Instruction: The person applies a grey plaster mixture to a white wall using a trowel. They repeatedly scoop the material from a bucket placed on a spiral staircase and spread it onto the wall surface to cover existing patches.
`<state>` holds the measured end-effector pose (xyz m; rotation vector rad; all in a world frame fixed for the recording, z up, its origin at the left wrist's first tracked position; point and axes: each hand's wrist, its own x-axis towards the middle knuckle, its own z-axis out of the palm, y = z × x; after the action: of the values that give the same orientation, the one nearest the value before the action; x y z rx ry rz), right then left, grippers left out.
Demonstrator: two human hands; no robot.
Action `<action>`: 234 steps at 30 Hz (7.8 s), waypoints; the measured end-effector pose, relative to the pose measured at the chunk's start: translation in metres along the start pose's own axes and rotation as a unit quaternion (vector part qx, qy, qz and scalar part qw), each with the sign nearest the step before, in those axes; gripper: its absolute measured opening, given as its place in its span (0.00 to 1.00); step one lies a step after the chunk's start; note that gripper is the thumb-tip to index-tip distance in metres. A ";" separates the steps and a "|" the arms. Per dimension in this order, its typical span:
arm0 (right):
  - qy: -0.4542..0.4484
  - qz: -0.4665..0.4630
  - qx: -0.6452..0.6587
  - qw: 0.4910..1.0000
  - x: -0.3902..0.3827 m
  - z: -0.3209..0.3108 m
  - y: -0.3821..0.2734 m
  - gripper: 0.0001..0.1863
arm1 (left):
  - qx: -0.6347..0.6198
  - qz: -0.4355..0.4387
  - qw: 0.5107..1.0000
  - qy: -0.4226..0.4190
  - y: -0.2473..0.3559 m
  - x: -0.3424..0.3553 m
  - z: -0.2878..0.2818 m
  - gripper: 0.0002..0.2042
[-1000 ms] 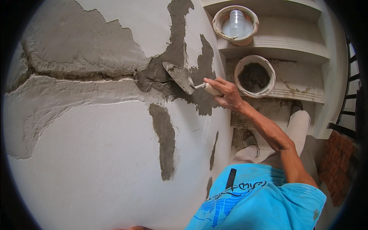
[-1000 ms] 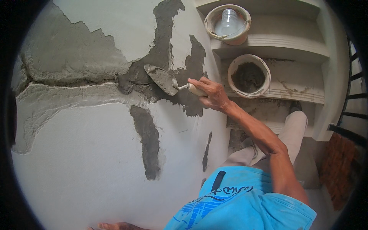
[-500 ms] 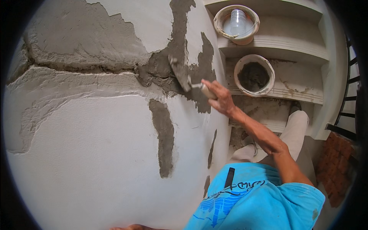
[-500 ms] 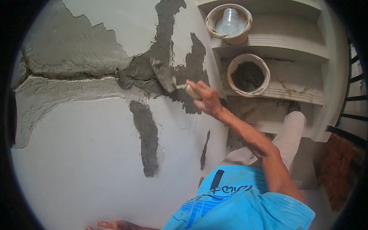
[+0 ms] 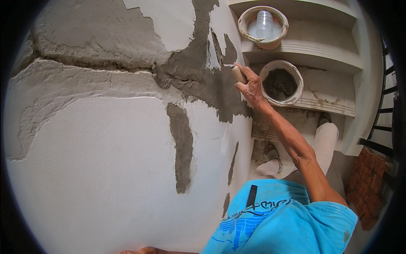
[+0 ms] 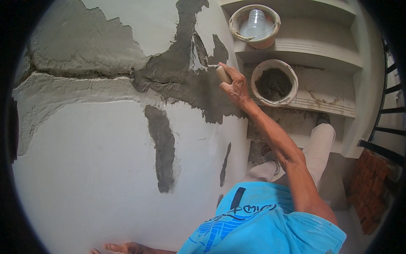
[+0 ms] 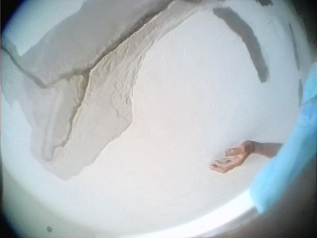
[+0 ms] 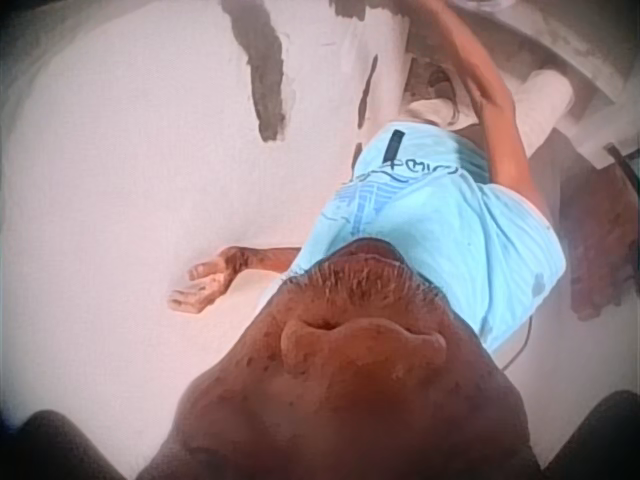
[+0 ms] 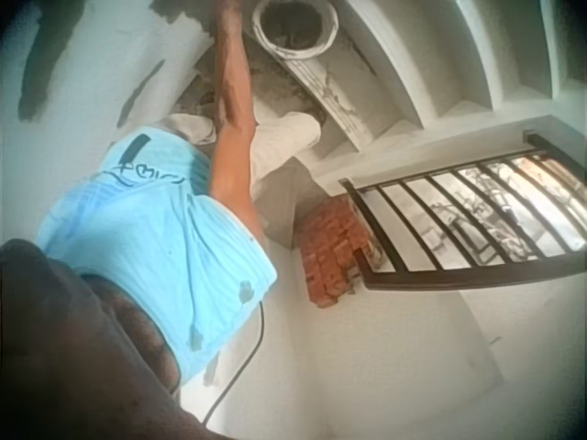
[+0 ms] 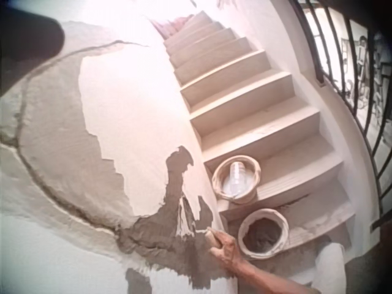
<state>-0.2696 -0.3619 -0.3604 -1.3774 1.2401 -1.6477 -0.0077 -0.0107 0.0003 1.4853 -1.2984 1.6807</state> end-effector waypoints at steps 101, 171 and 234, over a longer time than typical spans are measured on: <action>-0.283 0.029 -0.522 0.804 -0.021 -0.269 0.126 0.11 | -0.276 -0.301 0.204 -0.890 0.147 -0.345 -0.085 0.19; -0.362 -0.049 -0.600 0.712 0.009 -0.218 0.185 0.05 | -0.219 -0.417 0.177 -0.864 0.130 -0.359 -0.114 0.23; -0.030 0.302 0.025 0.953 -0.134 -0.197 0.115 0.16 | -0.242 -0.400 0.146 -0.872 0.128 -0.376 -0.079 0.23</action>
<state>-0.4389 -0.2301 -0.5149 -0.8803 1.3949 -1.1882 -0.0617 0.0837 -0.3897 2.3573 -0.7448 -1.9305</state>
